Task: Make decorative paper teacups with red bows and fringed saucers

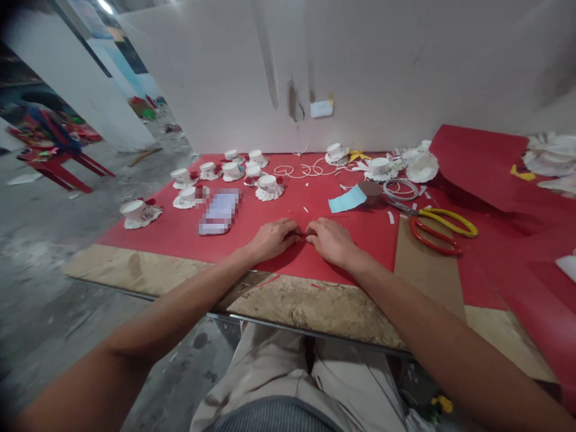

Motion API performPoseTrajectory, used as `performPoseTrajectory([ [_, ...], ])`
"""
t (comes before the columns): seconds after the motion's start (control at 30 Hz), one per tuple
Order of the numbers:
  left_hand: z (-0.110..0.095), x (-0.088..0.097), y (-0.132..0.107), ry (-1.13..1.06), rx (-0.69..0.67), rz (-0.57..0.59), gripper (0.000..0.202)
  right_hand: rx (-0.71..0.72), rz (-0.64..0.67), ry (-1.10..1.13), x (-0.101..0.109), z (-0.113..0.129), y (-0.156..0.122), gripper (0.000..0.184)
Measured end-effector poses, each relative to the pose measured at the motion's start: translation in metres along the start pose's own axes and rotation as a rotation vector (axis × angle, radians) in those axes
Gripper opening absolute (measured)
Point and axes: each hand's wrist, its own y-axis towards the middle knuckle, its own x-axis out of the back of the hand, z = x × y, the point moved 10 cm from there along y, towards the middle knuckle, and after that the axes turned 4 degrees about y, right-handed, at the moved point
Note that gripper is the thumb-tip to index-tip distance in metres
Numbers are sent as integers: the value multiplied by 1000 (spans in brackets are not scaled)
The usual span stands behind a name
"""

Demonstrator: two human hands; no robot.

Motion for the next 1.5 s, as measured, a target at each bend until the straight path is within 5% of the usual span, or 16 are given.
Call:
performPoseTrajectory([
  [0.93, 4, 1, 3, -78, 22, 9, 16, -74, 99, 95, -7, -9, 12, 13],
  [1.5, 3, 3, 1, -204, -45, -71, 12, 56, -10, 130, -1, 1, 1, 10],
])
